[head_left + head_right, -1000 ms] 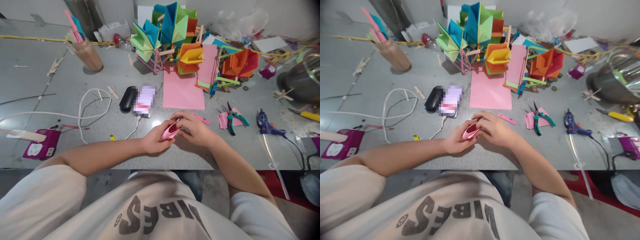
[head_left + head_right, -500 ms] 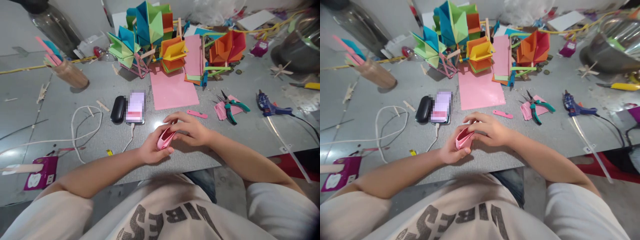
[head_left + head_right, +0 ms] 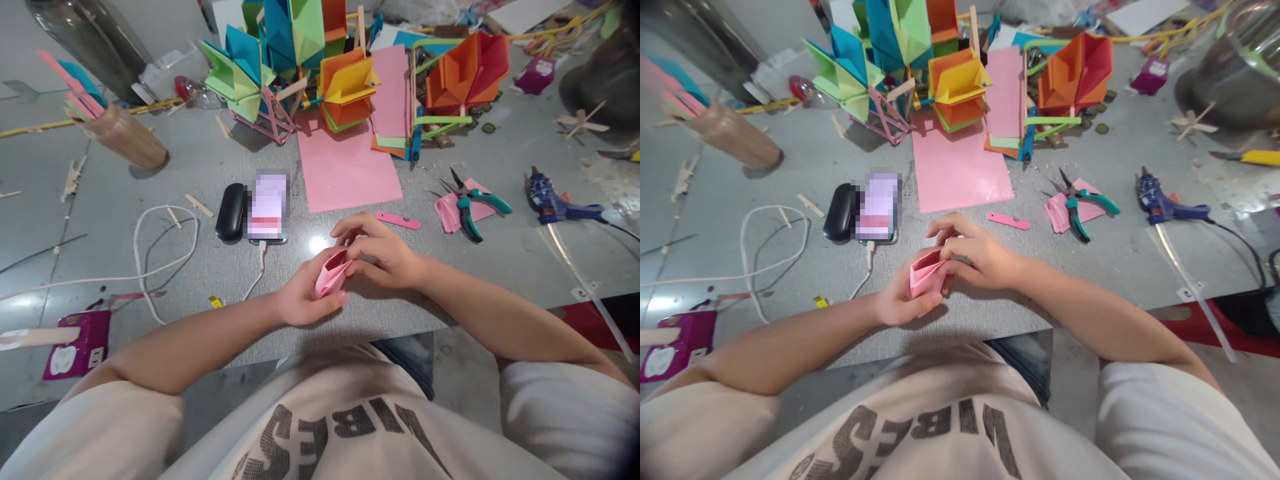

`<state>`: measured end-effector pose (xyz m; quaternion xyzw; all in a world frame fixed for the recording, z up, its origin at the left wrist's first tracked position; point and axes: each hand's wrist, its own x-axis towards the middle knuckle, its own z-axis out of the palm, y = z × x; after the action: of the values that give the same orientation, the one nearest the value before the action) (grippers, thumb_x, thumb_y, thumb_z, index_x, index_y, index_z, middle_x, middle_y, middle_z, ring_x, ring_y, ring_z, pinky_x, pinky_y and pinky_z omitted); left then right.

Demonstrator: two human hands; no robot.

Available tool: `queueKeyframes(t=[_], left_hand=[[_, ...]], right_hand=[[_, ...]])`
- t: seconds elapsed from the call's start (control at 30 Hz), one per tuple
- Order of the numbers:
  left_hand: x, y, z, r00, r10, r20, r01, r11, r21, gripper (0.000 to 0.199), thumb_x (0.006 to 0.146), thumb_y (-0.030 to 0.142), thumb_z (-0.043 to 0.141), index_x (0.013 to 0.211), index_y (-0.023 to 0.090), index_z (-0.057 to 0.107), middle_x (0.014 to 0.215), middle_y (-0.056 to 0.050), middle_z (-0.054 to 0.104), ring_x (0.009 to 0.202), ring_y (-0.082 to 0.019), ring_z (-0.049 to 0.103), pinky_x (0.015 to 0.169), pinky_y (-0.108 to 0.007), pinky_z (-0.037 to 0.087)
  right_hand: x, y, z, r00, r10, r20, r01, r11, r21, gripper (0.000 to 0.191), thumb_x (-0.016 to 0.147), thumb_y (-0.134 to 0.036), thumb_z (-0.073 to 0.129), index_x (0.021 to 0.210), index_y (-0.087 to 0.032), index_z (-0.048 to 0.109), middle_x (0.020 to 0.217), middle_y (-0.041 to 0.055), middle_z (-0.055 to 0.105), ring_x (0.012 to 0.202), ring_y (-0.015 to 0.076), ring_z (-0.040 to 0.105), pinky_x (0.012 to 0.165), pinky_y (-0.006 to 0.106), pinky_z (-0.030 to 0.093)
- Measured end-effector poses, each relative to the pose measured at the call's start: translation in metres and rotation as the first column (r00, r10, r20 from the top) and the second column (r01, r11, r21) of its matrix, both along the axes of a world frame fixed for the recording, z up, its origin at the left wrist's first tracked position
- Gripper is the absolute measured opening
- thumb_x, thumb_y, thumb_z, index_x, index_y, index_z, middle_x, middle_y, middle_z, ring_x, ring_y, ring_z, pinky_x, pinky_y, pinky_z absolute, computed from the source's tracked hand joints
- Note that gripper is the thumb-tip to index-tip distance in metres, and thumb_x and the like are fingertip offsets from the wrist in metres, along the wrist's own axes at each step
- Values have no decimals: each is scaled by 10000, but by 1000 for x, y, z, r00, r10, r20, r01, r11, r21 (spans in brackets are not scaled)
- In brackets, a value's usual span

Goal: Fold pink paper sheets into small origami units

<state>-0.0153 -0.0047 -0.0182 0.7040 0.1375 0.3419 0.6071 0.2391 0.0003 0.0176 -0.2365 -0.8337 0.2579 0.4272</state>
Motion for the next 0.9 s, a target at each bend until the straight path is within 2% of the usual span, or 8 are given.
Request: queueKeyframes(t=[0.1, 0.2, 0.3, 0.43, 0.63, 0.77, 0.9], left_hand=[[-1, -1, -2, 999, -33, 3, 34, 998, -58, 595, 1127, 499, 733, 1640, 261, 547, 1126, -56, 712, 940, -201, 696, 896, -390, 613], [-2, -3, -3, 999, -53, 12, 54, 994, -98, 650, 1135, 540, 719, 1689, 274, 508, 1146, -68, 717, 939, -206, 729, 836, -360, 626], [-2, -3, -2, 1000, -7, 25, 8, 999, -32, 622, 1138, 536, 726, 1672, 276, 538, 1185, -87, 743, 1033, -239, 758, 919, -398, 645], [-1, -2, -3, 996, 89, 7, -89, 993, 79, 595, 1136, 549, 748, 1637, 274, 584, 1300, -108, 752, 1091, -242, 750, 1000, -420, 627], [-2, -4, -9, 994, 110, 18, -111, 993, 34, 762, 1074, 744, 769, 1622, 246, 588, 1320, -134, 773, 1110, -262, 758, 1010, -429, 622], [-2, -4, -4, 990, 137, -21, -136, 989, 54, 815, 1091, 857, 646, 1571, 200, 680, 1203, -124, 818, 1000, -243, 757, 922, -397, 615], [-2, -4, 5, 979, 202, -42, -197, 976, 95, 851, 1126, 887, 513, 1490, 161, 766, 1085, -112, 825, 897, -219, 733, 827, -373, 588]], right_hand=[[-1, 1, -2, 998, -21, -60, 20, 1000, -21, 164, 1154, -405, 768, 1148, -264, 683, 1427, 112, 688, 1171, 232, 749, 1057, 460, 672], [0, 4, -2, 992, -50, -117, 44, 998, -47, 329, 1090, -485, 862, 1232, -283, 645, 1378, 106, 718, 1207, 257, 763, 1044, 457, 658], [1, 5, -2, 994, -59, -94, 57, 998, -24, 351, 1102, -541, 835, 1288, -294, 669, 1345, 102, 737, 1272, 276, 749, 1043, 458, 653], [-1, 3, -3, 993, -86, -77, 87, 996, 10, 291, 1141, -544, 779, 1268, -292, 706, 1316, 95, 741, 1223, 263, 754, 1041, 468, 660], [-8, 0, -3, 980, -107, -166, 106, 994, -9, 248, 1118, -498, 827, 1226, -292, 741, 1277, 70, 714, 1146, 231, 735, 1007, 437, 661], [-12, -1, -3, 968, -141, -206, 137, 990, -35, 245, 1124, -501, 820, 1128, -267, 747, 1120, 41, 692, 1020, 201, 706, 914, 384, 636], [-15, -2, -4, 974, -126, -190, 102, 986, -129, 235, 1150, -466, 789, 1081, -247, 739, 988, 17, 691, 866, 171, 658, 774, 331, 579]])
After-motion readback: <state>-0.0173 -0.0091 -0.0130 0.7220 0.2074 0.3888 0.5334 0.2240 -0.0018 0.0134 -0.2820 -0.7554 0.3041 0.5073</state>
